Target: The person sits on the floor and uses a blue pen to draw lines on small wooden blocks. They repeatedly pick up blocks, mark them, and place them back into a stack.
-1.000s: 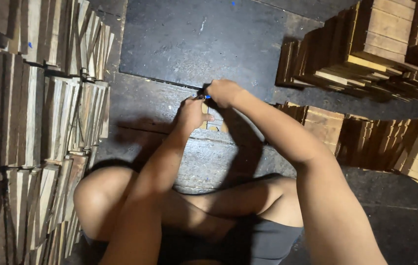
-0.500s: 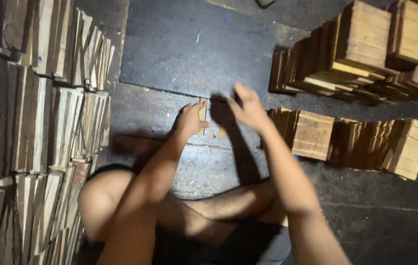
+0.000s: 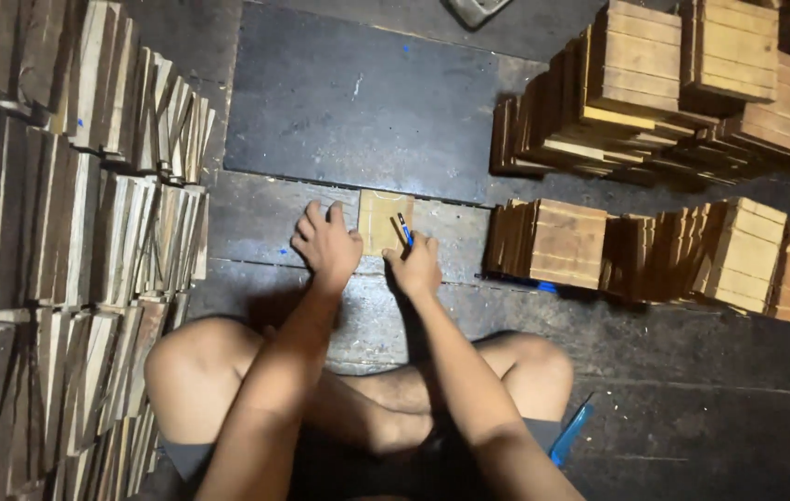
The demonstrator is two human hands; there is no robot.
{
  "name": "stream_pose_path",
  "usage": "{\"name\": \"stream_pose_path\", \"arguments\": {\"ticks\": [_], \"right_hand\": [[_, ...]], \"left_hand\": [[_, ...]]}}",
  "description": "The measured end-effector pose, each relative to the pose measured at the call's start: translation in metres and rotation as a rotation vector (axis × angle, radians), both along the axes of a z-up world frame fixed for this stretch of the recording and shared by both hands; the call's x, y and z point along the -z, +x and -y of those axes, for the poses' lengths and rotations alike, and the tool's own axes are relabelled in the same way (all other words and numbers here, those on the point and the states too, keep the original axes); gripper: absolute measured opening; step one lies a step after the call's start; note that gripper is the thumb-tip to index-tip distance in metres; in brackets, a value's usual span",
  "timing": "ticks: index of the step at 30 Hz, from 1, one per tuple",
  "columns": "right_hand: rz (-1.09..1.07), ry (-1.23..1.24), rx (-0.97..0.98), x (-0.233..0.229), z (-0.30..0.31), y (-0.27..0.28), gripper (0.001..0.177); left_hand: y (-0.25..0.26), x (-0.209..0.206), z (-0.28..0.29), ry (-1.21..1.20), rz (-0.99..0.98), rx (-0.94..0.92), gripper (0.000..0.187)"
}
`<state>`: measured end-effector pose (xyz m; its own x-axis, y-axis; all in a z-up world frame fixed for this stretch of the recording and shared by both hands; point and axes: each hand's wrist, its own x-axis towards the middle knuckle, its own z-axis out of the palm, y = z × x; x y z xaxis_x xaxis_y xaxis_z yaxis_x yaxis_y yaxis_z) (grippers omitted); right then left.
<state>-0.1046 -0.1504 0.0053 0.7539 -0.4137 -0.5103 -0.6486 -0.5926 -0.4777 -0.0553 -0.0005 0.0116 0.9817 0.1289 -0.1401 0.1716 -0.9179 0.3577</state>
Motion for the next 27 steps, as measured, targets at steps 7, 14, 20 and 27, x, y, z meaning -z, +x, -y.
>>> {"name": "stream_pose_path", "arguments": {"ticks": [7, 14, 20, 27], "right_hand": [[0.119, 0.122, 0.118, 0.028, 0.001, -0.011, 0.055], [0.620, 0.813, 0.376, -0.032, 0.035, -0.074, 0.071], [0.856, 0.979, 0.300, -0.094, 0.060, -0.118, 0.034], [1.048, 1.060, 0.040, -0.207, 0.033, -0.158, 0.017]], "left_hand": [[-0.025, 0.028, 0.039, -0.108, -0.105, 0.045, 0.076], [-0.038, -0.041, 0.022, -0.968, -0.135, -0.010, 0.083], [-0.095, -0.146, 0.023, -1.222, 0.055, 0.148, 0.036], [-0.158, -0.209, -0.001, -1.311, 0.212, 0.190, 0.036]]}}
